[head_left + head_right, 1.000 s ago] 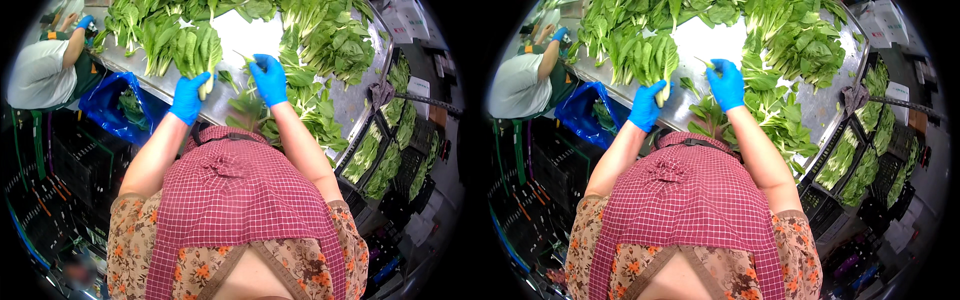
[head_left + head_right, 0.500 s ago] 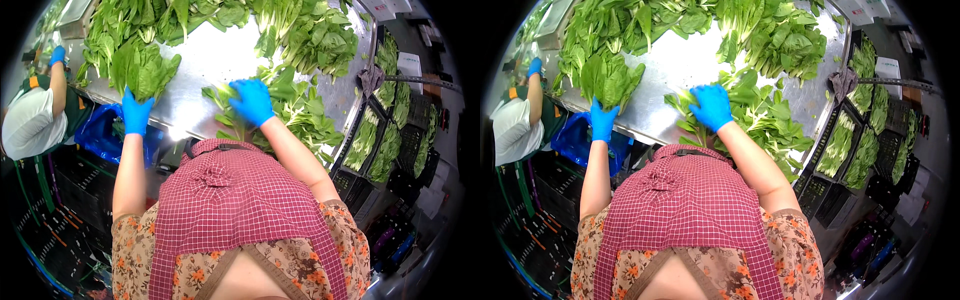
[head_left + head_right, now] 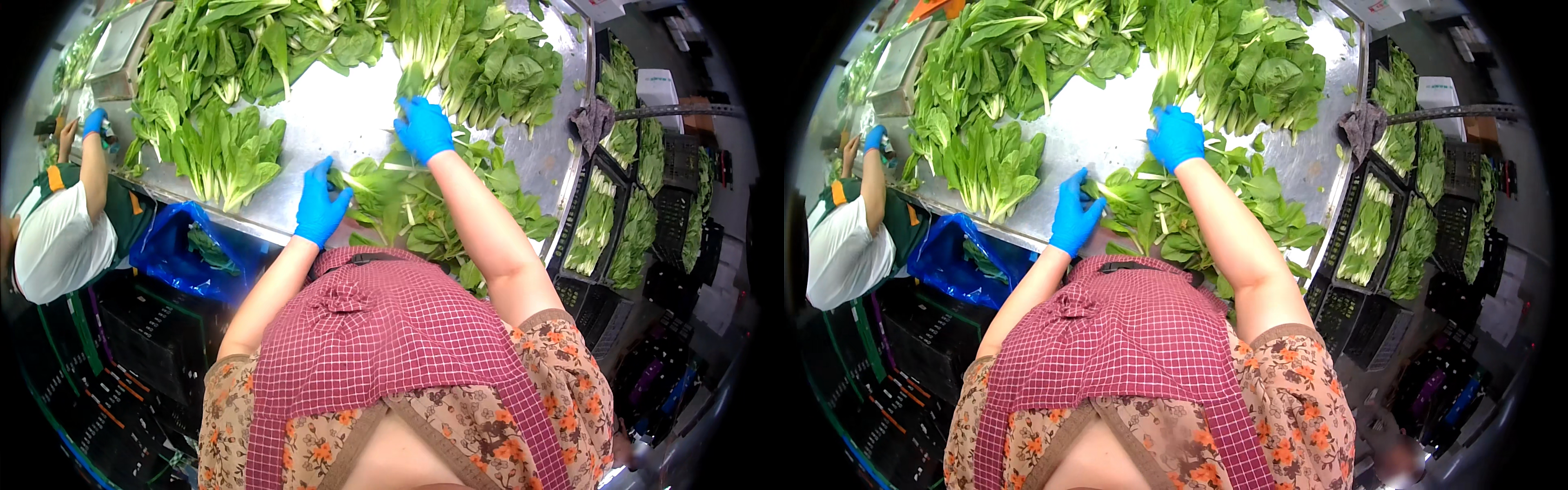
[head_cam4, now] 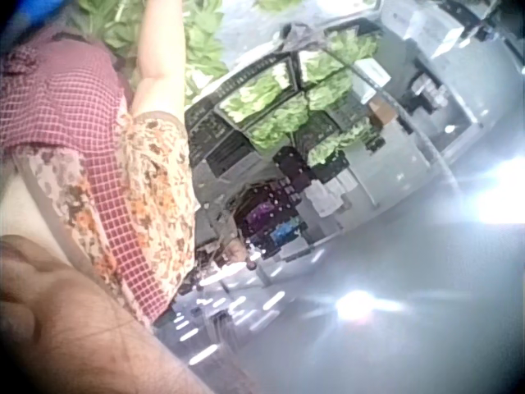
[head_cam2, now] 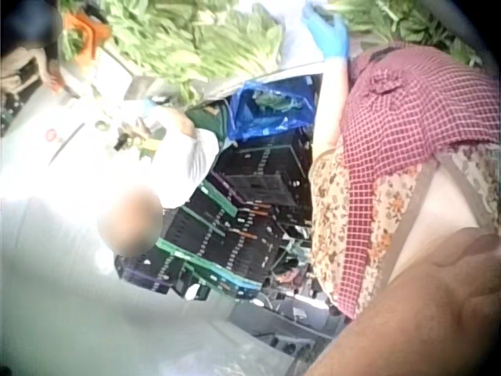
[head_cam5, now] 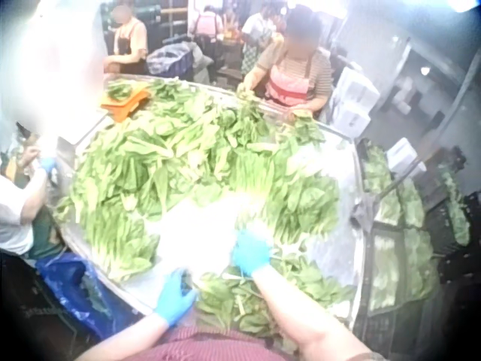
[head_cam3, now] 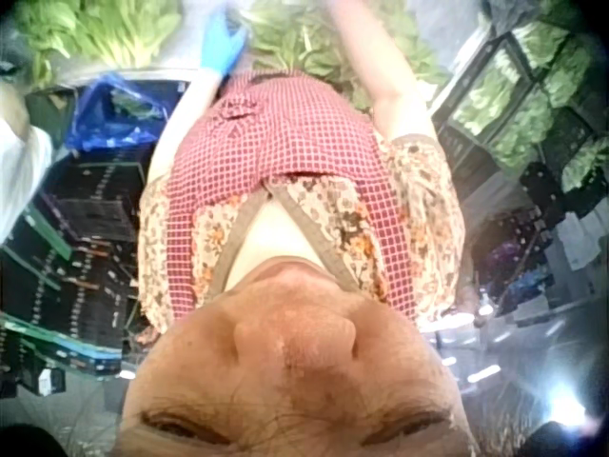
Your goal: The person picks up bunches of bok choy from a large pile on a metal table, removes individual leaves by hand, and places the sorted vegetables into a blue bin.
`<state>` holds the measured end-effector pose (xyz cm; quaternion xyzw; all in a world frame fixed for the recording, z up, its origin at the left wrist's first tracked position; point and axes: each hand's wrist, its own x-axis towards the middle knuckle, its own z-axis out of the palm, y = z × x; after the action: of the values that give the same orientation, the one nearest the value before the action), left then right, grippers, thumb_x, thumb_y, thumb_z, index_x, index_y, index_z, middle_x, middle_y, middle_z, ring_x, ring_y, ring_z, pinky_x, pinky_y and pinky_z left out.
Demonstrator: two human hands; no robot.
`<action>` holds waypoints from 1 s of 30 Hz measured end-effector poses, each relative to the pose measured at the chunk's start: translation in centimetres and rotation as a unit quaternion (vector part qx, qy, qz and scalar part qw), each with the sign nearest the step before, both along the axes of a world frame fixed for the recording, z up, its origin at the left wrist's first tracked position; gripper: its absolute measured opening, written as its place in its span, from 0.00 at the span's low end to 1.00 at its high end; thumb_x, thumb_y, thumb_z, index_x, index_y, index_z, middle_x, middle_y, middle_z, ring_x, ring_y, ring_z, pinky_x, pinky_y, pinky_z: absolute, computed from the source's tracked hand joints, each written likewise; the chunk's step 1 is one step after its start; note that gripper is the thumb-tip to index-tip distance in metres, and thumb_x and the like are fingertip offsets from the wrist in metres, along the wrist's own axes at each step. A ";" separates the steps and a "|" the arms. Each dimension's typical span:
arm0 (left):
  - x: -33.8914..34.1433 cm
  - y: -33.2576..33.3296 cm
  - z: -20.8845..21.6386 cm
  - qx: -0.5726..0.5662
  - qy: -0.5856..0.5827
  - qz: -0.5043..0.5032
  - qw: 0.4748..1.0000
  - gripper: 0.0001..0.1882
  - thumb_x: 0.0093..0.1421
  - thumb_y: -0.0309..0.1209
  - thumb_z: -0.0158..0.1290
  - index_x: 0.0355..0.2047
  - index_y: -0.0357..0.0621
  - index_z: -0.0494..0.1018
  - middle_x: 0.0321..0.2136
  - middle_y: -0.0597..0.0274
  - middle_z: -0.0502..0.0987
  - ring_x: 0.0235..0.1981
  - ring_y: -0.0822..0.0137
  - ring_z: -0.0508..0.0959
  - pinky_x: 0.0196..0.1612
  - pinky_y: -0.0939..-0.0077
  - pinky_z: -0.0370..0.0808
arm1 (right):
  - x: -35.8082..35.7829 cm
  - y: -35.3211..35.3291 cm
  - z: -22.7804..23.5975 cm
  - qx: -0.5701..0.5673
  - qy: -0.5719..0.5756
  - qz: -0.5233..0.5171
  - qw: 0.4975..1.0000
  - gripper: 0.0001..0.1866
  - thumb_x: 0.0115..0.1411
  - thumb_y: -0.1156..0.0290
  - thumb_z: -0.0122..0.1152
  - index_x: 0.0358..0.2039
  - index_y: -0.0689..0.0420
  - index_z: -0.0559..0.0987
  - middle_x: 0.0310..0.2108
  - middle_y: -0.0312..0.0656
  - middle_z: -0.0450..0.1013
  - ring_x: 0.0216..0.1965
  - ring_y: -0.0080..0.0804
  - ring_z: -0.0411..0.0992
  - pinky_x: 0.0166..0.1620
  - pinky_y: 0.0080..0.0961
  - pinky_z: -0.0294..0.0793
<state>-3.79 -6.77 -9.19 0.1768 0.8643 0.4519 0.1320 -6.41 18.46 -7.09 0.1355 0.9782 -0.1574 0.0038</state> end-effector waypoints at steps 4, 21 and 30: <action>0.6 1.4 0.9 -0.002 -0.031 -0.151 0.988 0.27 0.50 0.28 0.56 0.51 0.43 0.64 0.40 0.52 0.70 0.38 0.60 0.73 0.42 0.71 0.73 | 4.0 0.0 1.0 -0.047 -0.022 0.139 0.989 0.16 0.51 0.61 0.53 0.40 0.50 0.77 0.37 0.47 0.72 0.34 0.45 0.71 0.40 0.38 0.71; -2.2 8.2 5.4 -0.041 0.141 -0.085 0.986 0.14 0.50 0.33 0.56 0.37 0.44 0.72 0.32 0.54 0.71 0.33 0.58 0.72 0.35 0.67 0.71 | 13.7 -3.0 0.6 -0.035 0.061 0.173 0.982 0.22 0.49 0.70 0.55 0.48 0.50 0.73 0.50 0.39 0.66 0.54 0.39 0.62 0.60 0.42 0.54; -4.7 13.3 0.8 -0.107 -0.029 -0.093 0.990 0.16 0.47 0.39 0.56 0.29 0.39 0.74 0.28 0.49 0.74 0.32 0.52 0.75 0.38 0.62 0.71 | 13.3 -2.5 1.4 -0.110 0.002 0.191 0.976 0.21 0.50 0.71 0.52 0.47 0.50 0.73 0.50 0.41 0.66 0.54 0.43 0.61 0.59 0.45 0.54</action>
<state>-8.44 6.55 -8.37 0.2281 0.8833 0.3478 0.2163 6.93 15.95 -5.68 -0.0550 0.9628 -0.2604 0.0469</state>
